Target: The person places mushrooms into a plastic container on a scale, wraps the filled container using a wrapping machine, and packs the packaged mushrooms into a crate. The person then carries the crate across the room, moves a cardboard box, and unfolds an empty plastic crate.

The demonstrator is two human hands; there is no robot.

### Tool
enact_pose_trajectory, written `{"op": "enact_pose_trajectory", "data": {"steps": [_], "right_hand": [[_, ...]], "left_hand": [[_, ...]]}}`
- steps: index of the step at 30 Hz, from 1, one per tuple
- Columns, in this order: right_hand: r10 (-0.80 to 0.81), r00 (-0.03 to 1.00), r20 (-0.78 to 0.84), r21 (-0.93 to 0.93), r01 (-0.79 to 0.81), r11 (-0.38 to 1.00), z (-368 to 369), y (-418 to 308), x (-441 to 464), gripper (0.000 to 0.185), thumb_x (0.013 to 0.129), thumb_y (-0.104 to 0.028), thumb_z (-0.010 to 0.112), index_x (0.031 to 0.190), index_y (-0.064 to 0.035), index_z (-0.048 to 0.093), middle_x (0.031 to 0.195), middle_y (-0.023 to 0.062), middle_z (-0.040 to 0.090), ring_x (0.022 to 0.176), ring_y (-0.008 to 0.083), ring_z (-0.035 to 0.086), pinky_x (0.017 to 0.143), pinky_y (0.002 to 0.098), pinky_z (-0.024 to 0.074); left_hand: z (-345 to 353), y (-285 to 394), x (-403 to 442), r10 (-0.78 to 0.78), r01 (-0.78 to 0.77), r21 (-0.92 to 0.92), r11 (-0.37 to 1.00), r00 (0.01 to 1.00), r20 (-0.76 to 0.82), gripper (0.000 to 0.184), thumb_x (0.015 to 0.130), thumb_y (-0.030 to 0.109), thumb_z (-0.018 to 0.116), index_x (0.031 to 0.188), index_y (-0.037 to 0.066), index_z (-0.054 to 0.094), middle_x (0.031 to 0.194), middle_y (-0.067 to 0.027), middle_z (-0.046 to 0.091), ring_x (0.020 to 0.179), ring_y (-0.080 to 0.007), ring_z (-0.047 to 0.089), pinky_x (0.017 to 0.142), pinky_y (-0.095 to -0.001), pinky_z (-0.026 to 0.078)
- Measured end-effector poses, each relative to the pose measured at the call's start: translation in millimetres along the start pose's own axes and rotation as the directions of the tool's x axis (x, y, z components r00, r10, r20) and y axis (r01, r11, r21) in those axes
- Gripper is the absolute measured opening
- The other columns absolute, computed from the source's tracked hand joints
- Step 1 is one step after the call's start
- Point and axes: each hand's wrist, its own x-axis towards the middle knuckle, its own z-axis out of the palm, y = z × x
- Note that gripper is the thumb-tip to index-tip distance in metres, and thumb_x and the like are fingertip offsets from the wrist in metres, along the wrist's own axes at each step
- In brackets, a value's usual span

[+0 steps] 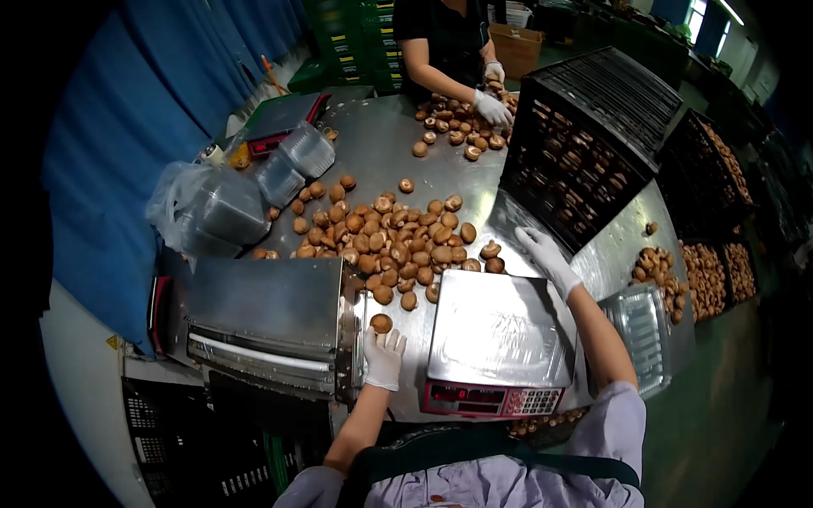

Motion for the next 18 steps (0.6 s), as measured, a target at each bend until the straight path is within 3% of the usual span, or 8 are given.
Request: {"op": "enact_pose_trajectory", "data": {"steps": [2, 4, 6, 7, 11, 14, 15, 18], "right_hand": [[0.289, 0.949, 0.13, 0.173, -0.308, 0.935, 9, -5, 35, 0.068, 0.086, -0.055, 0.052, 0.132, -0.0058, 0.044, 0.112, 0.0118, 0.06, 0.101, 0.0219, 0.057, 0.082, 0.0324, 0.0451], [0.307, 0.896, 0.322, 0.211, -0.383, 0.899, 29, 12, 76, 0.076, 0.086, -0.059, 0.049, 0.138, -0.0045, 0.035, 0.134, 0.0171, 0.043, 0.119, 0.0293, 0.044, 0.095, 0.0399, 0.0391], [0.158, 0.943, 0.293, 0.181, -0.217, 0.959, 62, 32, 116, 0.076, 0.087, -0.057, 0.048, 0.138, -0.0033, 0.034, 0.134, 0.0165, 0.043, 0.121, 0.0282, 0.043, 0.101, 0.0377, 0.0341], [0.148, 0.935, 0.321, 0.245, -0.233, 0.941, 75, 22, 115, 0.075, 0.087, -0.056, 0.049, 0.138, -0.0031, 0.034, 0.135, 0.0163, 0.043, 0.122, 0.0267, 0.043, 0.102, 0.036, 0.0329], [0.012, 0.913, 0.407, 0.248, -0.123, 0.961, 113, 13, 123, 0.068, 0.088, -0.053, 0.051, 0.134, -0.0041, 0.04, 0.132, 0.0152, 0.046, 0.121, 0.0235, 0.044, 0.102, 0.0335, 0.0322], [-0.151, 0.803, 0.577, 0.227, 0.02, 0.974, 137, -5, 117, 0.069, 0.086, -0.048, 0.057, 0.135, -0.0034, 0.039, 0.132, 0.0164, 0.046, 0.123, 0.0239, 0.042, 0.103, 0.0307, 0.0317], [-0.145, 0.791, 0.594, 0.241, -0.003, 0.971, 145, -4, 116, 0.068, 0.086, -0.047, 0.058, 0.135, -0.0034, 0.04, 0.132, 0.0162, 0.046, 0.124, 0.0237, 0.041, 0.103, 0.0309, 0.0315], [-0.118, 0.76, 0.639, 0.217, -0.03, 0.976, 157, -2, 119, 0.07, 0.084, -0.047, 0.061, 0.136, -0.0043, 0.039, 0.134, 0.0161, 0.043, 0.127, 0.0232, 0.037, 0.104, 0.0315, 0.03]], "left_hand": [[22, 4, 10, -0.092, 0.101, -0.097, 0.99, 0.991, 0.098, 0.066, 0.088, 0.046, 0.047, 0.14, 0.013, 0.025, 0.147, -0.0072, 0.022, 0.131, -0.0335, 0.029, 0.102, -0.0523, 0.032], [48, 5, 9, -0.095, 0.1, -0.045, 0.994, 0.991, 0.097, 0.071, 0.086, 0.055, 0.047, 0.141, 0.016, 0.025, 0.147, -0.0079, 0.022, 0.132, -0.0355, 0.027, 0.101, -0.0582, 0.03], [63, 4, 12, -0.174, 0.182, -0.025, 0.983, 0.967, 0.187, 0.08, 0.082, 0.065, 0.046, 0.142, 0.016, 0.024, 0.146, -0.0093, 0.023, 0.132, -0.0377, 0.025, 0.102, -0.0603, 0.027], [66, 3, 18, -0.18, 0.184, 0.003, 0.983, 0.956, 0.232, 0.088, 0.079, 0.071, 0.044, 0.143, 0.016, 0.02, 0.146, -0.0102, 0.022, 0.132, -0.0385, 0.024, 0.103, -0.0606, 0.025], [73, 3, 36, -0.183, 0.235, -0.096, 0.967, 0.909, 0.375, 0.09, 0.077, 0.074, 0.042, 0.144, 0.017, 0.019, 0.145, -0.0118, 0.022, 0.132, -0.0399, 0.023, 0.103, -0.0616, 0.024], [86, 9, 38, -0.229, 0.279, -0.096, 0.955, 0.906, 0.357, 0.09, 0.077, 0.074, 0.042, 0.144, 0.018, 0.019, 0.145, -0.0124, 0.022, 0.132, -0.0417, 0.022, 0.104, -0.0618, 0.024], [87, 10, 39, -0.233, 0.292, -0.095, 0.952, 0.888, 0.397, 0.096, 0.075, 0.078, 0.038, 0.145, 0.018, 0.012, 0.149, -0.0114, 0.012, 0.136, -0.0398, 0.007, 0.106, -0.0621, 0.017], [98, 16, 41, -0.265, 0.336, -0.254, 0.907, 0.924, 0.276, 0.093, 0.075, 0.074, 0.046, 0.145, 0.02, 0.016, 0.148, -0.0115, 0.015, 0.135, -0.0419, 0.014, 0.101, -0.0675, 0.021]]}}
